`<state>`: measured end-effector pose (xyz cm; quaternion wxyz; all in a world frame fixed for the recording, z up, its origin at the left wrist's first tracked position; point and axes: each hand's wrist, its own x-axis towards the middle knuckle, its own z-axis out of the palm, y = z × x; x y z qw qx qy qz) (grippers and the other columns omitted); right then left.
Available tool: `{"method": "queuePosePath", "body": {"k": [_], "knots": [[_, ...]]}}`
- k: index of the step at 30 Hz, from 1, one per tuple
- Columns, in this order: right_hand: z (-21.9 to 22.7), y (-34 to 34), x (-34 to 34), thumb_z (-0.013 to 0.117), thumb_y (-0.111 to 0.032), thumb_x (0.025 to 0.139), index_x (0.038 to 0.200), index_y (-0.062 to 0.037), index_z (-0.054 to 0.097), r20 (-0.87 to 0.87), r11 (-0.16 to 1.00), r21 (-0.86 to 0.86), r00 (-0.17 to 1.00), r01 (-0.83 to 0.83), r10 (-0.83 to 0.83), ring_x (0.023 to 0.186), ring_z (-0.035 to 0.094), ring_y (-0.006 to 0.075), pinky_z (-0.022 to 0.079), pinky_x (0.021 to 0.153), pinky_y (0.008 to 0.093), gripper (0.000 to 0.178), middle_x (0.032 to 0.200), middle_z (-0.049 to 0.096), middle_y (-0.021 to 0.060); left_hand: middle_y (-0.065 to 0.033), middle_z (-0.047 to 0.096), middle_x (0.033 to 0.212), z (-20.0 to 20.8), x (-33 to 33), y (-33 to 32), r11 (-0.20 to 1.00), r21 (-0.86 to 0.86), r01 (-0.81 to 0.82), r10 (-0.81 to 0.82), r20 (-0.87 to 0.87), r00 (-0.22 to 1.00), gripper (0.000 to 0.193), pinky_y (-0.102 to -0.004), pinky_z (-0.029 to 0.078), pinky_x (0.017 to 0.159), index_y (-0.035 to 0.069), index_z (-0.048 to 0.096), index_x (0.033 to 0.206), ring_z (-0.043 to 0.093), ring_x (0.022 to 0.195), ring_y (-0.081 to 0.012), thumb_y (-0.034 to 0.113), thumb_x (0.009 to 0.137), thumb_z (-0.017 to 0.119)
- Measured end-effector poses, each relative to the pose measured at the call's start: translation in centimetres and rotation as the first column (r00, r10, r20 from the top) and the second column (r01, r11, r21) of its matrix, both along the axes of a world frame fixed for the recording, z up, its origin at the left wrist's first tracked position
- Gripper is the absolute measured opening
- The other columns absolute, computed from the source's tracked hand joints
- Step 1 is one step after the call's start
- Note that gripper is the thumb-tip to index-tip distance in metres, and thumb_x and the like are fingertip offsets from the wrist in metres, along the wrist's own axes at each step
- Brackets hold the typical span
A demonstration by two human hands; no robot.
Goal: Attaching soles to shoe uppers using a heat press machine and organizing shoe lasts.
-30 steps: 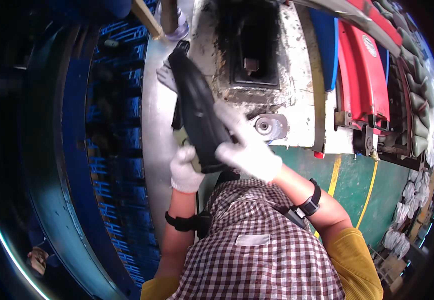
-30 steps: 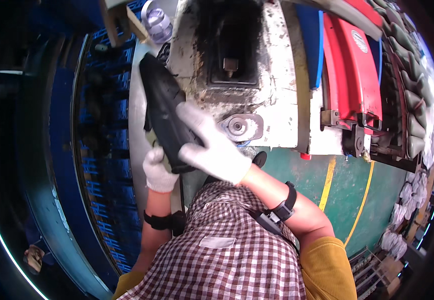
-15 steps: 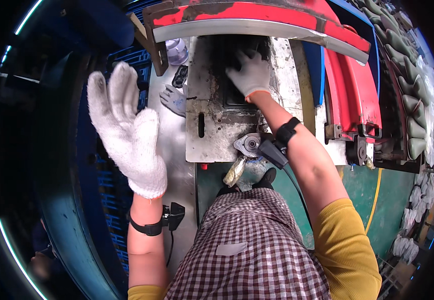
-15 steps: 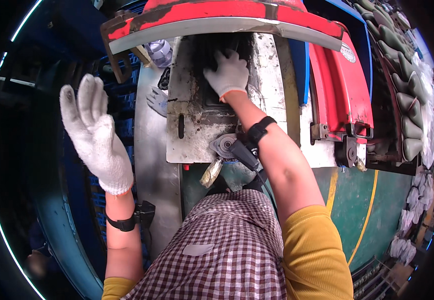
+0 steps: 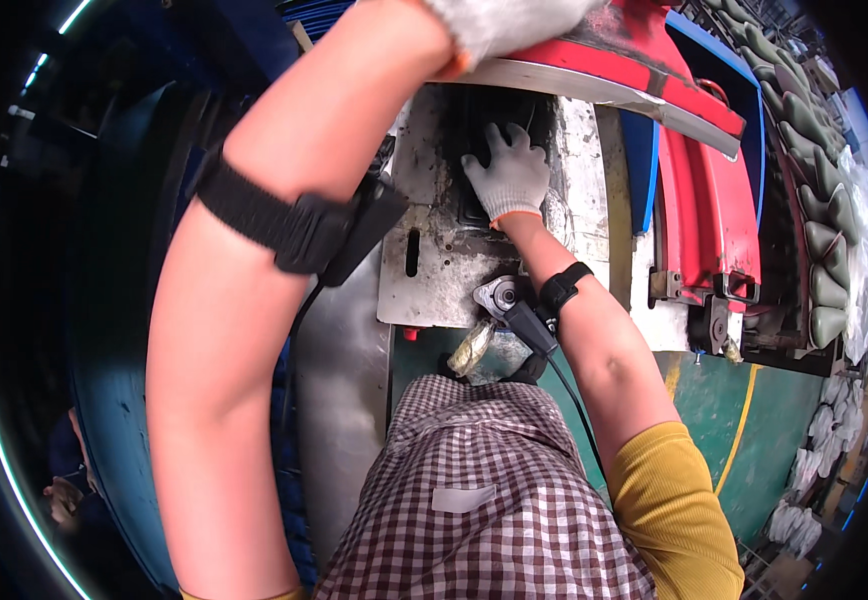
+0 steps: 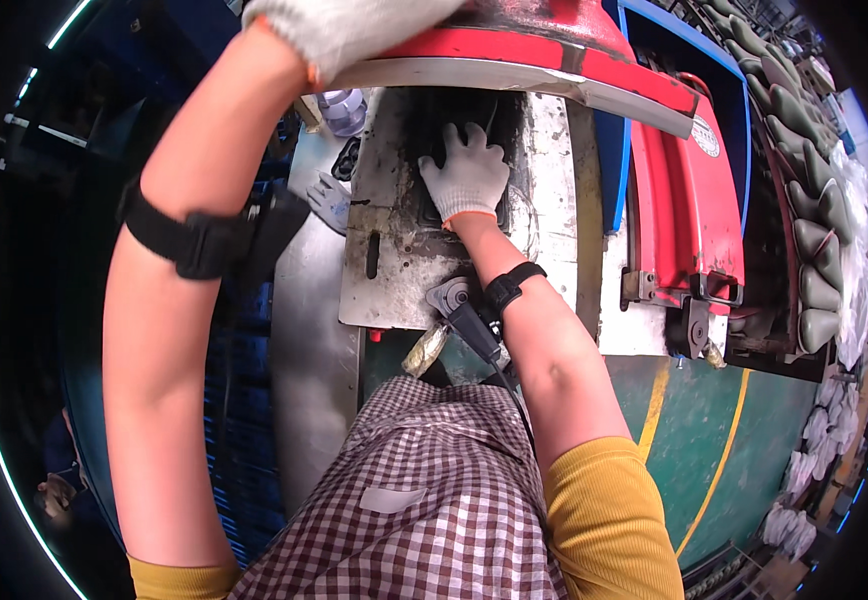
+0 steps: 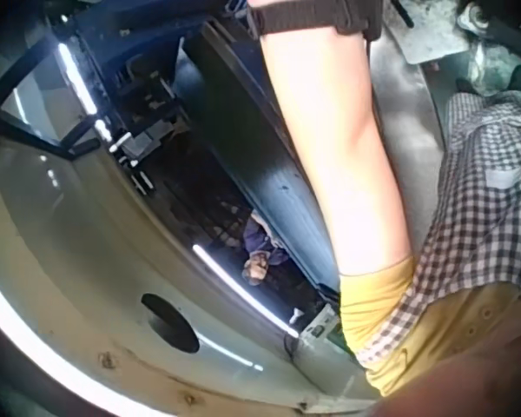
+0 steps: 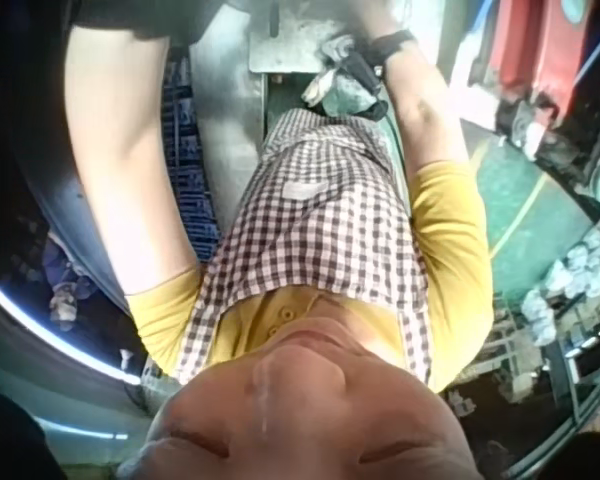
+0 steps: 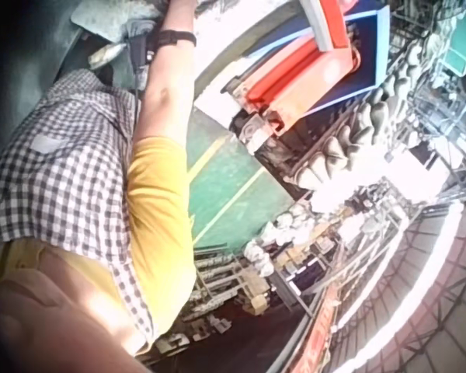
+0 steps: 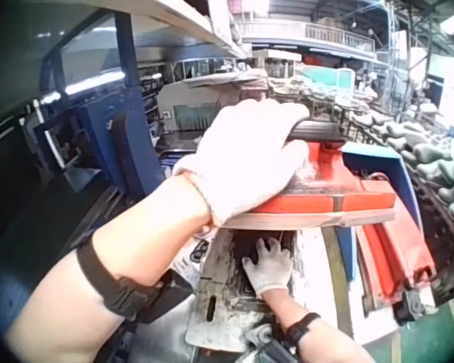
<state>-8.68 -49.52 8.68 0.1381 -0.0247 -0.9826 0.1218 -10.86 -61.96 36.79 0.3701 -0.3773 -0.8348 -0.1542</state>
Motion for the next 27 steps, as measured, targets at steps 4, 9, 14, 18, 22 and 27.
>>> {"method": "queuePosePath", "body": {"k": [4, 9, 14, 18, 22, 27], "knots": [[-0.4, 2.8, 0.1, 0.069, -0.054, 0.085, 0.142, -0.0226, 0.061, 0.051, 0.998, -0.046, 0.998, -0.040, 0.042, 0.120, 0.060, 0.0422, 0.051, 0.100, 0.0503, 0.066, 0.146, 0.055, 0.0183, -0.0191, 0.071, 0.100, 1.2, -1.6, 1.2, 0.971, -0.187, 0.149, -0.150, 0.013, 0.989, 0.032, -0.0457, 0.052, 0.091, 0.007, 0.069, 0.103, 0.068, 0.098, -0.0380, 0.033, 0.097, 0.051], [0.0, 8.8, 9.5, 0.065, -0.024, 0.097, 0.138, -0.0029, 0.062, -0.128, 0.772, -0.614, 0.986, -0.166, 0.110, 0.128, 0.057, 0.0377, 0.045, 0.108, 0.0429, 0.047, 0.134, 0.061, 0.0250, -0.0201, 0.071, 0.097, 2.3, 1.9, 0.6, 0.945, -0.174, 0.276, -0.146, 0.532, 0.834, 0.041, -0.0443, 0.052, 0.092, 0.006, 0.072, 0.098, 0.069, 0.098, -0.0365, 0.043, 0.093, 0.055], [-1.8, 11.6, 25.2, 0.065, -0.010, 0.101, 0.095, -0.0019, 0.068, 0.229, 0.450, -0.881, 0.963, 0.143, 0.142, 0.084, 0.055, 0.0067, 0.048, 0.079, 0.0254, 0.010, 0.091, 0.066, 0.0001, -0.0041, 0.064, 0.062, -2.0, 2.8, 2.2, 0.958, -0.061, 0.279, -0.031, 0.949, 0.315, 0.040, -0.0359, 0.050, 0.060, 0.006, 0.072, 0.089, 0.063, 0.059, -0.0164, 0.044, 0.091, 0.063], [-3.4, 12.0, 29.1, 0.067, -0.021, 0.100, 0.130, -0.0038, 0.066, 0.564, 0.222, -0.817, 0.654, 0.533, 0.505, 0.097, 0.064, 0.0121, 0.053, 0.084, 0.0265, 0.035, 0.116, 0.071, 0.0083, -0.0112, 0.071, 0.074, -6.1, 5.2, 3.4, 0.920, -0.130, 0.371, 0.044, 0.972, 0.232, 0.045, -0.0393, 0.054, 0.071, 0.005, 0.073, 0.096, 0.071, 0.072, -0.0241, 0.048, 0.090, 0.061], [-3.4, 8.8, 26.6, 0.066, -0.037, 0.101, 0.155, -0.0065, 0.045, 0.521, 0.251, -0.798, 0.417, 0.548, 0.745, 0.117, 0.063, 0.0196, 0.053, 0.096, 0.0319, 0.066, 0.136, 0.063, 0.0112, -0.0183, 0.074, 0.094, -14.7, 7.6, 3.3, 0.911, -0.287, 0.298, 0.091, 0.841, 0.533, 0.049, -0.0490, 0.054, 0.081, 0.008, 0.073, 0.102, 0.071, 0.092, -0.0379, 0.054, 0.094, 0.055], [-3.6, 4.2, 23.6, 0.063, -0.038, 0.102, 0.155, -0.0066, 0.040, 0.145, -0.270, -0.699, 0.501, 0.663, 0.853, 0.126, 0.059, 0.0263, 0.049, 0.104, 0.0419, 0.065, 0.142, 0.058, 0.0123, -0.0149, 0.075, 0.089, -21.1, 10.0, 3.6, 0.906, -0.375, 0.196, 0.192, 0.777, 0.600, 0.045, -0.0501, 0.056, 0.076, 0.013, 0.072, 0.102, 0.073, 0.085, -0.0337, 0.055, 0.095, 0.057]]}}
